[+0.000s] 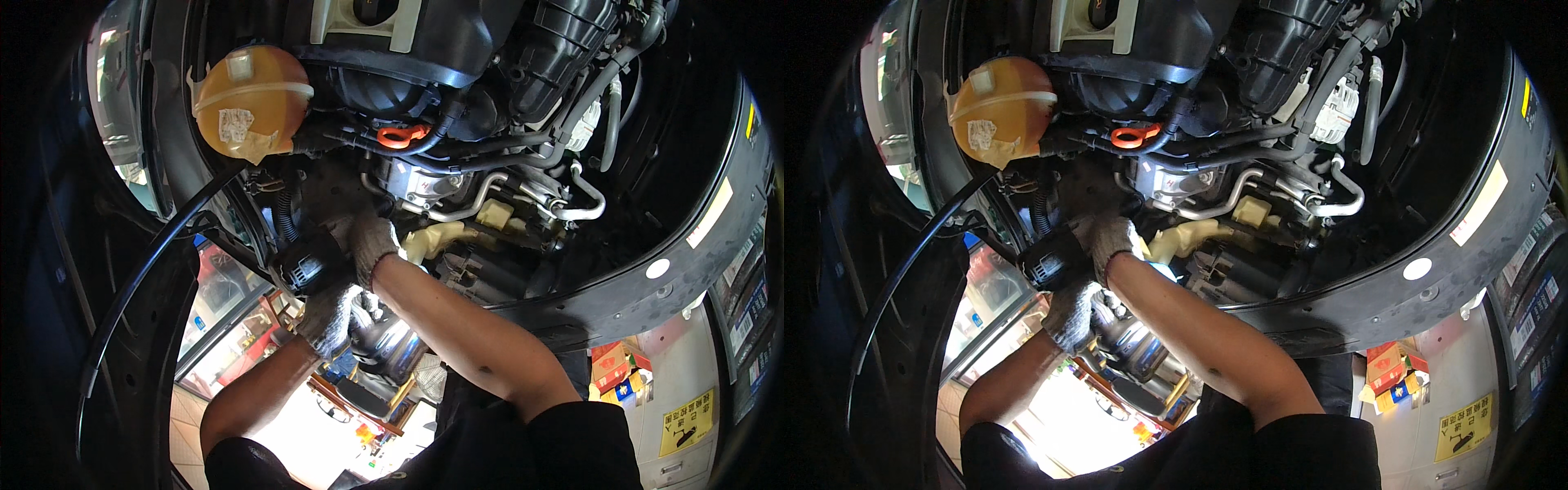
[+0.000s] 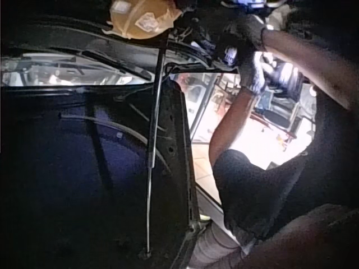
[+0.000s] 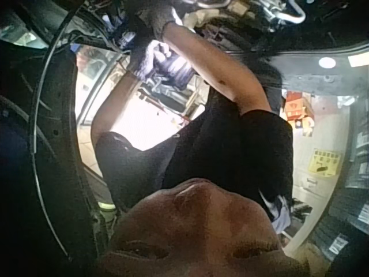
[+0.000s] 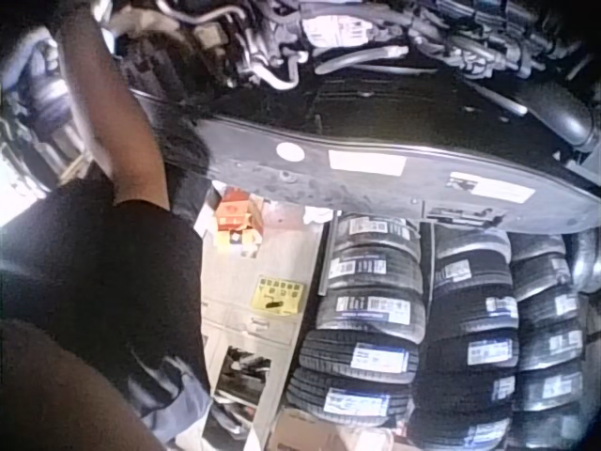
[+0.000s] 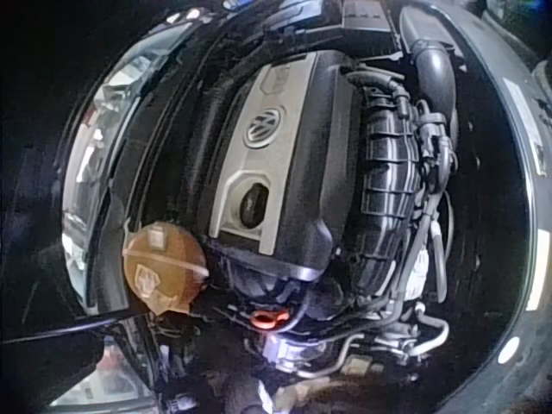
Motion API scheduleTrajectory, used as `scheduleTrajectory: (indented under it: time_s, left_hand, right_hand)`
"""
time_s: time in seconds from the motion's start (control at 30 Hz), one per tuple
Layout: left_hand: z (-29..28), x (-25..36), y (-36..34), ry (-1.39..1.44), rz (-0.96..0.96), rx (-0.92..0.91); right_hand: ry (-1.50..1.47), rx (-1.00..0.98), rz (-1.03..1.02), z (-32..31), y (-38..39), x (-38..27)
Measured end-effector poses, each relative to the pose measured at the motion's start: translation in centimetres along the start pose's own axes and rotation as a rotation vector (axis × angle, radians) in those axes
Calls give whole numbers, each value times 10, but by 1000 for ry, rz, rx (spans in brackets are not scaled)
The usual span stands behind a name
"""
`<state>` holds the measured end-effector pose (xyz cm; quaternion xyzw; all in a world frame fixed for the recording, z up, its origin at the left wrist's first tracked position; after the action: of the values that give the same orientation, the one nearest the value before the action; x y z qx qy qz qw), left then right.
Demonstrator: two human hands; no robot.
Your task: The person removes a yellow coolant reservoir from the engine bay, then installs a new one by hand and secures it with a screwdriver. The person uses a portable work light to illuminate the engine bay during the task.
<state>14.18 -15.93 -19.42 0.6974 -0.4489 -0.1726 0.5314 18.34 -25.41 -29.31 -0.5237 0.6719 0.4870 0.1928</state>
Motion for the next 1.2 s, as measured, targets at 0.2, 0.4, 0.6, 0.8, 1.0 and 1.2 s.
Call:
scheduleTrajectory:
  time_s: [0.2, 0.4, 0.6, 0.8, 1.0, 1.2]
  left_hand:
    - [15, 17, 9, -183, -11, 22]
    - [14, 19, 3, -264, 78, 27]
    - [15, 24, 5, -709, 283, -56]
    - [12, 27, 8, -450, 137, 64]
    - [20, 16, 12, 172, -130, 204]
    - [10, 7, 4, -66, -159, 175]
  right_hand:
    - [-244, -140, 135, -17, 1, 4]
    - [-381, -168, 96, -55, 8, 10]
    - [-417, -75, 151, -40, -1, 8]
    - [-434, -49, 150, -9, -10, 8]
    - [-319, 29, 87, -3, -21, -3]
    - [-154, -64, 73, -10, -16, -5]
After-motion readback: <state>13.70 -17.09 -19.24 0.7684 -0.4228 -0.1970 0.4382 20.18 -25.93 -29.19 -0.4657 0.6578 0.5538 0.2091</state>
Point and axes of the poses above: each hand's wrist, its own y-axis away from the middle knuckle, its own z-axis out of the palm, x = y × z, the point moved 8 cm from there along -y, towards the middle knuckle, and after that the axes turned 9 degrees about y, right-handed, at the moved point
